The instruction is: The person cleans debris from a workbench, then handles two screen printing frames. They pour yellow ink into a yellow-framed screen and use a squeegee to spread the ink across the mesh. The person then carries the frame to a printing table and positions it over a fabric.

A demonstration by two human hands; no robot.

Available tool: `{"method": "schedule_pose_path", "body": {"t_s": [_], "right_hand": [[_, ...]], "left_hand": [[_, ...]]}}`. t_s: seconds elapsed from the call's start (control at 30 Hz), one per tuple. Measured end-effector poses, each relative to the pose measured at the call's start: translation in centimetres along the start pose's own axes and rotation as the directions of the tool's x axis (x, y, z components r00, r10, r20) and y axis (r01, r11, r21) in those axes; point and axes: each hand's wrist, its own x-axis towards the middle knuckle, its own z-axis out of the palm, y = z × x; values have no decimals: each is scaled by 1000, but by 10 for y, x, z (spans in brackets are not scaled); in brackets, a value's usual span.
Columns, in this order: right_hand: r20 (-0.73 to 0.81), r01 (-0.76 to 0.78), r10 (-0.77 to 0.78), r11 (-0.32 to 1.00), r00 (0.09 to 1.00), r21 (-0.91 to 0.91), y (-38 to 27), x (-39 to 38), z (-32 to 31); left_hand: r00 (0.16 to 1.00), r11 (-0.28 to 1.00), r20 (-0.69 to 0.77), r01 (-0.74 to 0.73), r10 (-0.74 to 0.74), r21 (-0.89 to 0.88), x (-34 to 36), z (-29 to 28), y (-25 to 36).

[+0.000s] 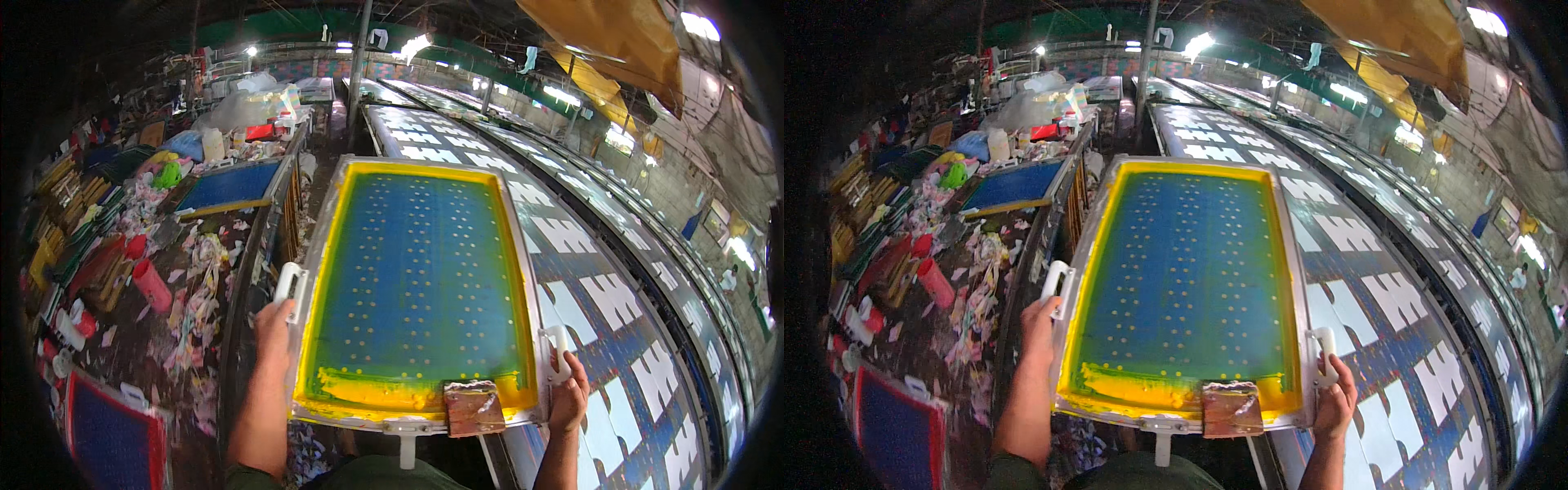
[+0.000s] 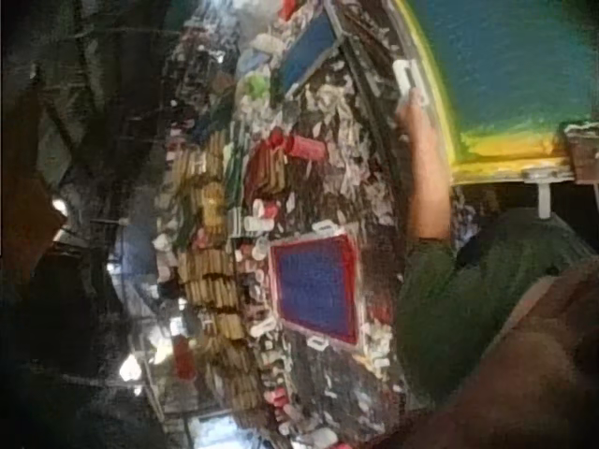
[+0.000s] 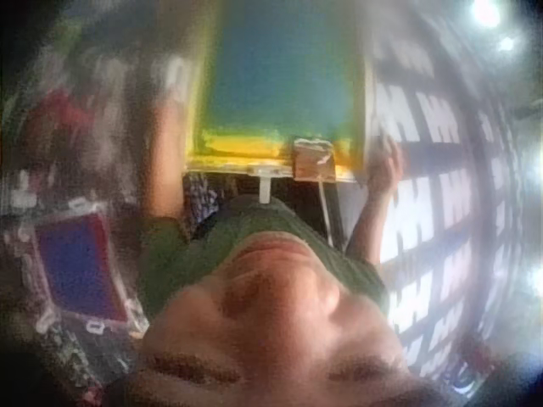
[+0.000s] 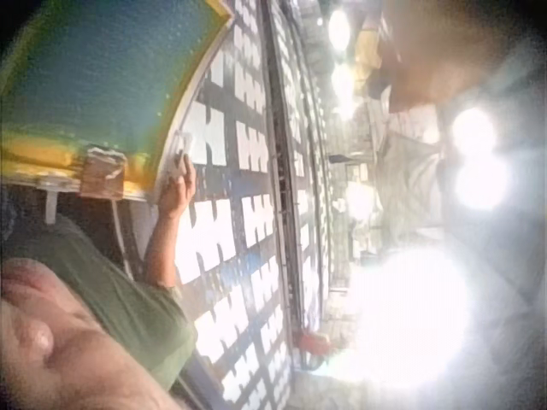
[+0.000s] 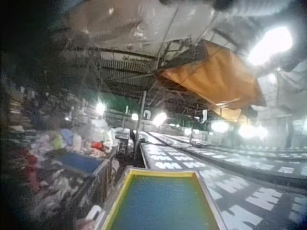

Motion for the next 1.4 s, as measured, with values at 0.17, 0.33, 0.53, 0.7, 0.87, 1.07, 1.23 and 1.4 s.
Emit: {"method": "schedule_pose_path", "body": {"t_s": [0.17, 0.33, 0.53, 0.7, 0.87, 1.07, 1.23, 1.4], "right_hand": [[-11, 25, -27, 992, 1000, -125, 16, 56, 45], [11, 124, -126, 956, 992, -267, 34, 121, 75], [3, 202, -207, 951, 978, -232, 78, 167, 88], [-58, 190, -205, 963, 977, -193, 133, 235, 93], [-81, 178, -182, 982, 980, -55, 220, 358, 111], [-124, 86, -95, 993, 988, -78, 296, 498, 148], [-144, 61, -48, 994, 988, 88, 360, 599, 193], [-126, 96, -82, 989, 989, 113, 422, 681, 226]], "left_hand": [[993, 996, 110, 26, -35, 85, 104, 56, -11], [961, 977, 181, 198, -209, 80, 216, 119, -24], [932, 964, 251, 262, -262, 34, 284, 177, -35], [936, 969, 252, 240, -245, 53, 348, 228, -50], [947, 977, 240, 210, -215, 47, 454, 289, -67], [977, 991, 168, 124, -132, 57, 575, 332, -59], [977, 989, 153, 141, -146, 43, 673, 364, -58], [983, 995, 157, 96, -91, -21, 777, 405, -76]]}}
